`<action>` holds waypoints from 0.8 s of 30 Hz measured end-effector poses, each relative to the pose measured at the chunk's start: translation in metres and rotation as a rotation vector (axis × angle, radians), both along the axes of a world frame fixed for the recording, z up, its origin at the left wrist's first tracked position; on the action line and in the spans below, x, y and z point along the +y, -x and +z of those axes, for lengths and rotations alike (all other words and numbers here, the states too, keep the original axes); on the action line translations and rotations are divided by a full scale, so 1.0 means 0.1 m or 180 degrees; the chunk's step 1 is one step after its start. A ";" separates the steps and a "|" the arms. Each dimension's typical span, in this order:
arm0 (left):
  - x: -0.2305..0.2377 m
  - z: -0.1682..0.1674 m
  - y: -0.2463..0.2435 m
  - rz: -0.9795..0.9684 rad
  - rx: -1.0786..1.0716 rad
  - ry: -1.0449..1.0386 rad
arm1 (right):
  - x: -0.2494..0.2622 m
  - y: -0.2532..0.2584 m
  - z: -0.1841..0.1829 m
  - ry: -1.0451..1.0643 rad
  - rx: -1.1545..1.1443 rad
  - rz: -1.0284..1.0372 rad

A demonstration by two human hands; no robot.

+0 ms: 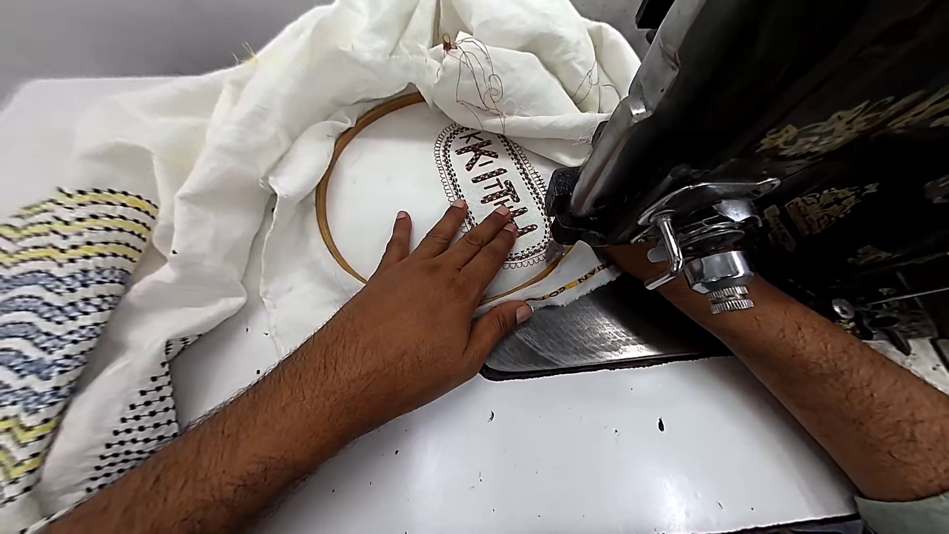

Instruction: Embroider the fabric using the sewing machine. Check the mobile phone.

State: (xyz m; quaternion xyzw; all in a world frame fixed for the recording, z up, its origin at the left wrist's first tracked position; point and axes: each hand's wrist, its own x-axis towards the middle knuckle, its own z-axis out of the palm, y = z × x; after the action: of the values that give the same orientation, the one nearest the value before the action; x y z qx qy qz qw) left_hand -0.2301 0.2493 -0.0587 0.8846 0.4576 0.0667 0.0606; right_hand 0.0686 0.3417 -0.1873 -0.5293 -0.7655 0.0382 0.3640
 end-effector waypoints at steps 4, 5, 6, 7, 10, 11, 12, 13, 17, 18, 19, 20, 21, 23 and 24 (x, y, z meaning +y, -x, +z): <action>0.00 0.00 0.00 0.0012 -0.0001 0.0008 | 0.01 -0.02 -0.02 0.0183 0.0084 0.0039; 0.00 0.00 0.00 0.0016 0.0002 0.0008 | 0.01 -0.02 -0.02 0.0199 0.0098 0.0015; -0.01 0.00 0.00 0.0019 -0.0001 0.0008 | 0.01 -0.02 -0.02 0.0213 0.0083 0.0009; -0.01 0.00 0.00 0.0021 -0.0007 0.0012 | 0.01 -0.03 -0.02 0.0225 0.0038 0.0012; -0.01 0.00 0.00 0.0012 -0.0011 0.0004 | 0.01 -0.03 -0.03 0.0196 -0.0073 0.0017; 0.00 0.00 0.00 -0.0001 -0.0006 -0.0004 | 0.01 -0.03 -0.04 0.0168 -0.0093 -0.0005; 0.00 -0.01 0.01 -0.0012 -0.0003 0.0001 | 0.01 -0.03 -0.04 0.0141 -0.0120 -0.0017; -0.01 -0.01 0.00 -0.0012 0.0007 0.0009 | 0.01 -0.03 -0.04 0.0125 -0.0147 -0.0007; -0.01 -0.01 0.00 -0.0025 0.0000 0.0002 | 0.03 -0.05 -0.03 0.0115 -0.0079 0.0019; -0.01 -0.02 0.00 -0.0022 -0.0015 -0.0013 | 0.03 -0.05 -0.02 0.0161 -0.0114 0.0011; -0.01 -0.02 0.00 -0.0022 -0.0017 -0.0022 | 0.03 -0.06 -0.02 0.0205 -0.0152 -0.0008; -0.01 -0.01 0.00 -0.0022 -0.0011 -0.0018 | 0.04 -0.06 -0.01 0.0210 -0.0180 -0.0027; -0.02 -0.01 0.00 -0.0019 -0.0006 -0.0006 | 0.04 -0.07 -0.01 0.0198 -0.0208 -0.0023; -0.01 -0.01 -0.01 -0.0011 0.0007 0.0007 | 0.04 -0.06 -0.01 0.0091 -0.0184 0.0005; -0.01 -0.01 -0.01 -0.0010 0.0005 0.0004 | 0.04 -0.06 -0.01 0.0074 -0.0135 0.0015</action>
State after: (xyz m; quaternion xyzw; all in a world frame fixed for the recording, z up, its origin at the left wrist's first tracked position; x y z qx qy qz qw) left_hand -0.2294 0.2485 -0.0595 0.8853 0.4564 0.0657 0.0609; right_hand 0.0742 0.3458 -0.1885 -0.5323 -0.7738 0.0368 0.3414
